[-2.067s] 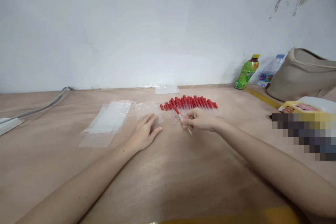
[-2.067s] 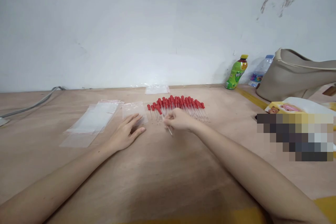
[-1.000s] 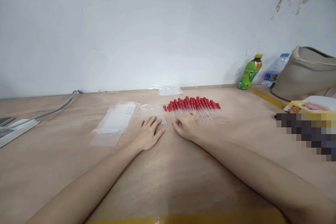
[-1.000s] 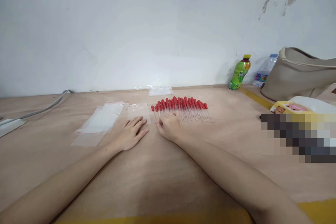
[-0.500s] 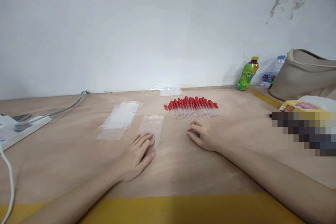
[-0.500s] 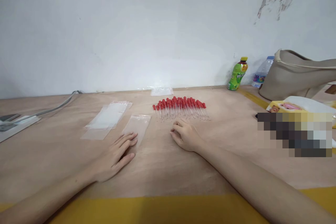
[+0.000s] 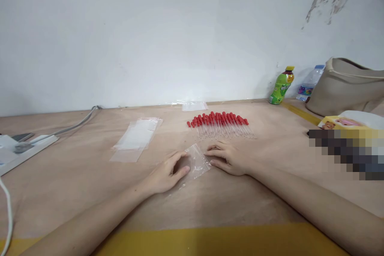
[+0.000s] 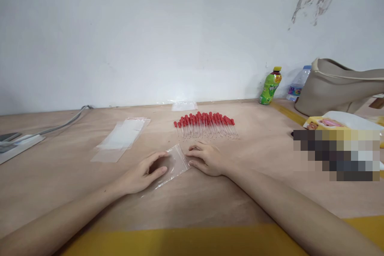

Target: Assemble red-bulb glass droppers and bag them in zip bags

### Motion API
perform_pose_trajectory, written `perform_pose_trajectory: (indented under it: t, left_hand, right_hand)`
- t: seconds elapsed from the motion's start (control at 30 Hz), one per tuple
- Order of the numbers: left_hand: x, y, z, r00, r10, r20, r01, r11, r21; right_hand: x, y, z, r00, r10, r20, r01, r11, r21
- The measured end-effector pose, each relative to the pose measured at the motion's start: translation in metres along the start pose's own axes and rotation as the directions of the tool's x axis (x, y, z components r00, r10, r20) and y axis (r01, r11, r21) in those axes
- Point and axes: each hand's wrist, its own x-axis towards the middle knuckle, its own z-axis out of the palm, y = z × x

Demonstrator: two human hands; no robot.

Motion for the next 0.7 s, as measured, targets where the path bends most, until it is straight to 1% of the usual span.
perform_pose_trajectory:
  t: [0.07, 0.2, 0.3, 0.37, 0.47, 0.57, 0.7]
  left_hand:
    - [0.007, 0.001, 0.002, 0.999, 0.021, 0.048, -0.023, 0.999, 0.042]
    - [0.020, -0.011, 0.000, 0.970, 0.182, 0.161, -0.199, 0.975, 0.097]
    - [0.028, -0.021, -0.002, 0.955, 0.237, 0.177, -0.256, 0.962, 0.097]
    - [0.029, -0.024, -0.002, 0.956, 0.246, 0.162, -0.262, 0.961, 0.085]
    - [0.027, -0.025, 0.000, 0.961, 0.256, 0.110, -0.265, 0.960, 0.087]
    - [0.022, -0.027, 0.001, 0.962, 0.266, 0.061, -0.271, 0.954, 0.126]
    - [0.018, -0.030, -0.004, 0.979, 0.192, 0.069, -0.200, 0.968, 0.153]
  right_hand:
    - [0.000, 0.000, 0.000, 0.999, -0.039, 0.016, 0.039, 0.999, 0.006]
    - [-0.001, -0.001, 0.000, 0.995, -0.088, 0.038, 0.087, 0.996, 0.003]
    - [0.001, -0.004, -0.003, 0.976, -0.161, 0.149, 0.159, 0.987, 0.028]
    - [0.003, -0.008, -0.005, 0.948, -0.222, 0.226, 0.216, 0.975, 0.055]
    - [0.007, -0.011, -0.006, 0.920, -0.271, 0.283, 0.263, 0.962, 0.067]
    - [0.010, -0.012, -0.005, 0.917, -0.262, 0.300, 0.250, 0.965, 0.077]
    - [0.010, -0.008, -0.007, 0.920, -0.257, 0.294, 0.240, 0.966, 0.094]
